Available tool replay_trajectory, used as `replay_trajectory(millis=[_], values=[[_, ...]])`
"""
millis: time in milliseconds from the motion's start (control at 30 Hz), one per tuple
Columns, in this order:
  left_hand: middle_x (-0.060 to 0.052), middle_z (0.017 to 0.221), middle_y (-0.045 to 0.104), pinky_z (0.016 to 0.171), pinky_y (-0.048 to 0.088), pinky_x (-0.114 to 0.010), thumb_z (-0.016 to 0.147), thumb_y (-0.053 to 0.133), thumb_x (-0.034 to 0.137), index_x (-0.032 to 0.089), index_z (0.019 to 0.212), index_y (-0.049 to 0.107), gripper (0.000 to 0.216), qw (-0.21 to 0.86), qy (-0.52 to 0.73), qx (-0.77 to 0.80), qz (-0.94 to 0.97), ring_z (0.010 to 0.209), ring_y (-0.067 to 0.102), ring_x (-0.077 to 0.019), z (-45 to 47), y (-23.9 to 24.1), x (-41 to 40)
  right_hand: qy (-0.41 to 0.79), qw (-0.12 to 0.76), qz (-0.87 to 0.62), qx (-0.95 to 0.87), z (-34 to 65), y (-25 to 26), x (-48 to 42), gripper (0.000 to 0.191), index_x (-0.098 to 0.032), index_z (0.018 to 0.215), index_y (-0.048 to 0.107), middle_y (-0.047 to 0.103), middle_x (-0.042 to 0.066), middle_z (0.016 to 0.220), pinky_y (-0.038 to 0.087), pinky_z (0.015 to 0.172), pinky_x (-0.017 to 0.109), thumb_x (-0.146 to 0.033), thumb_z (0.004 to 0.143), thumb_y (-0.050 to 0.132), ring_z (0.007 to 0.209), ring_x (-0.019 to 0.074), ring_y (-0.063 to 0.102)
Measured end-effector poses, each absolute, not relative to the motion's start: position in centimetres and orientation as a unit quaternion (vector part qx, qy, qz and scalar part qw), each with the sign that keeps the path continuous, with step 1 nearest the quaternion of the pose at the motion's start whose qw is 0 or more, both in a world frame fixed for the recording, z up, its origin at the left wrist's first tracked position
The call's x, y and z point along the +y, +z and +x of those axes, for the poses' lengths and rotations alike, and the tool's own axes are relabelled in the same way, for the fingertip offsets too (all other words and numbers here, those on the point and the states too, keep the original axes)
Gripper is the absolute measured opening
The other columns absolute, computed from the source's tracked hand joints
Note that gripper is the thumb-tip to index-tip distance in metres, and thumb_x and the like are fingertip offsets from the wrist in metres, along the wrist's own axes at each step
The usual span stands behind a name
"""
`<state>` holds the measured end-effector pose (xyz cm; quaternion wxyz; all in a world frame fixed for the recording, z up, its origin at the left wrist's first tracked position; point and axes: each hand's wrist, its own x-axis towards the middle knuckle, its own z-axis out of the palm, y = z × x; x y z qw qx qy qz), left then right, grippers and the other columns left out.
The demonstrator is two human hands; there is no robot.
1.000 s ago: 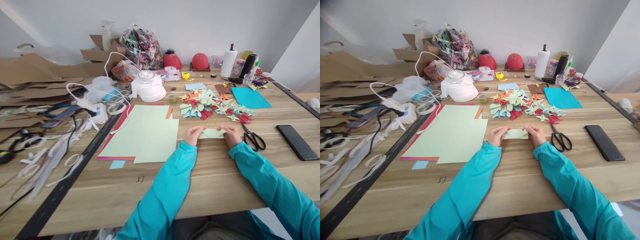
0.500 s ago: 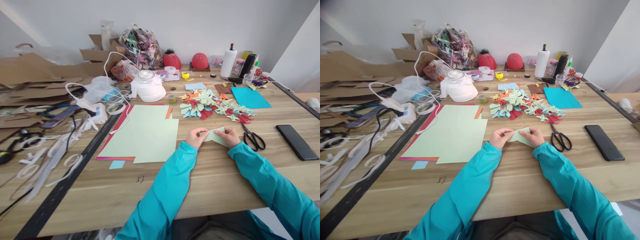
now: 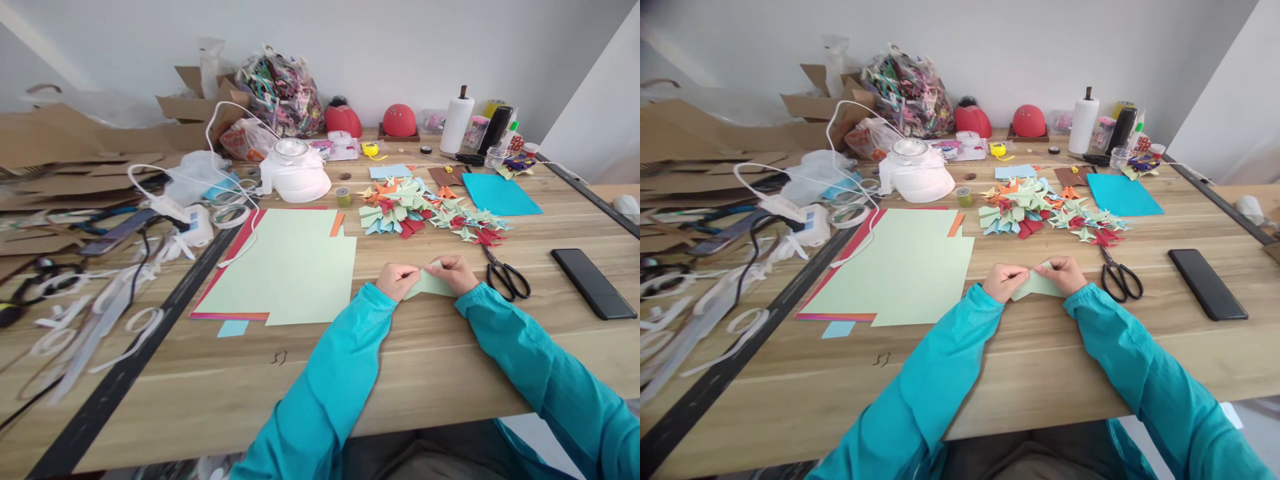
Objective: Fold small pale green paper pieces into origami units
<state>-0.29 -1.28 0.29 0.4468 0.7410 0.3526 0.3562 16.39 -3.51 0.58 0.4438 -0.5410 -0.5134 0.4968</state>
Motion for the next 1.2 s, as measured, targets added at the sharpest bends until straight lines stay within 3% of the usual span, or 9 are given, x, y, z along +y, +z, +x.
replay_trajectory(millis=[267, 467, 600, 767, 933, 1100, 1200], values=[[-0.002, 0.061, 0.065, 0.055, 0.042, -0.022, 0.067, 0.052, 0.025, 0.015, 0.06, 0.067, 0.019, 0.45, 0.37, 0.382, 0.717, 0.059, 0.057, -0.0141, -1.5, 0.4, -0.1, 0.512, 0.513, -0.537, -0.433, 16.9, -0.1, -3.0, 0.026, -0.016, 0.06, 0.067, 0.062, -0.001, 0.053, 0.038, 0.047, 0.024, -0.041, 0.054, 0.074, 0.048, 0.0113, 0.052], [-0.002, 0.049, 0.061, 0.051, 0.047, -0.025, 0.064, 0.054, 0.025, 0.014, 0.056, 0.064, 0.017, 0.546, 0.438, 0.402, 0.59, 0.046, 0.056, -0.0131, -2.5, 0.5, 0.4, 0.52, 0.59, -0.533, -0.313, 17.5, -0.1, -2.4, 0.025, -0.018, 0.058, 0.064, 0.065, -0.001, 0.056, 0.044, 0.049, 0.026, -0.037, 0.05, 0.077, 0.05, 0.0143, 0.057], [-0.003, 0.05, 0.06, 0.05, 0.048, -0.026, 0.064, 0.057, 0.028, 0.012, 0.058, 0.062, 0.018, 0.552, 0.504, 0.408, 0.523, 0.045, 0.056, -0.0124, -2.4, 0.7, 0.6, 0.522, 0.626, -0.512, -0.27, 17.5, 0.1, -2.3, 0.026, -0.018, 0.06, 0.064, 0.064, 0.0, 0.055, 0.045, 0.049, 0.026, -0.036, 0.049, 0.078, 0.05, 0.0143, 0.058], [-0.003, 0.063, 0.065, 0.056, 0.047, -0.025, 0.057, 0.069, 0.034, 0.012, 0.08, 0.067, 0.031, 0.572, 0.489, 0.395, 0.527, 0.057, 0.057, -0.0126, -0.7, 0.3, 0.0, 0.527, 0.6, -0.512, -0.317, 16.7, -0.2, -2.8, 0.026, -0.018, 0.06, 0.064, 0.063, -0.001, 0.053, 0.043, 0.048, 0.025, -0.039, 0.051, 0.077, 0.048, 0.0131, 0.055], [-0.002, 0.058, 0.062, 0.054, 0.043, -0.024, 0.058, 0.068, 0.036, 0.012, 0.065, 0.066, 0.025, 0.549, 0.466, 0.419, 0.553, 0.055, 0.053, -0.0122, 0.0, 0.3, -0.5, 0.504, 0.563, -0.521, -0.396, 16.4, -0.2, -3.2, 0.024, -0.018, 0.061, 0.065, 0.062, -0.001, 0.055, 0.04, 0.049, 0.025, -0.038, 0.053, 0.075, 0.05, 0.0125, 0.053], [0.002, 0.048, 0.053, 0.046, 0.036, -0.021, 0.059, 0.066, 0.039, 0.013, 0.055, 0.059, 0.027, 0.546, 0.482, 0.438, 0.528, 0.048, 0.045, -0.0084, -0.4, 0.6, -0.5, 0.505, 0.452, -0.503, -0.537, 16.2, 0.4, -3.8, 0.018, -0.017, 0.059, 0.065, 0.06, -0.001, 0.056, 0.038, 0.054, 0.024, -0.035, 0.058, 0.07, 0.054, 0.0108, 0.049], [0.002, 0.047, 0.051, 0.043, 0.034, -0.02, 0.058, 0.067, 0.041, 0.013, 0.054, 0.057, 0.03, 0.558, 0.457, 0.436, 0.539, 0.046, 0.043, -0.0079, -0.1, 0.6, -0.9, 0.497, 0.431, -0.504, -0.56, 15.9, 0.5, -4.0, 0.021, -0.017, 0.062, 0.065, 0.057, -0.002, 0.056, 0.035, 0.051, 0.023, -0.038, 0.064, 0.064, 0.053, 0.0101, 0.046]])
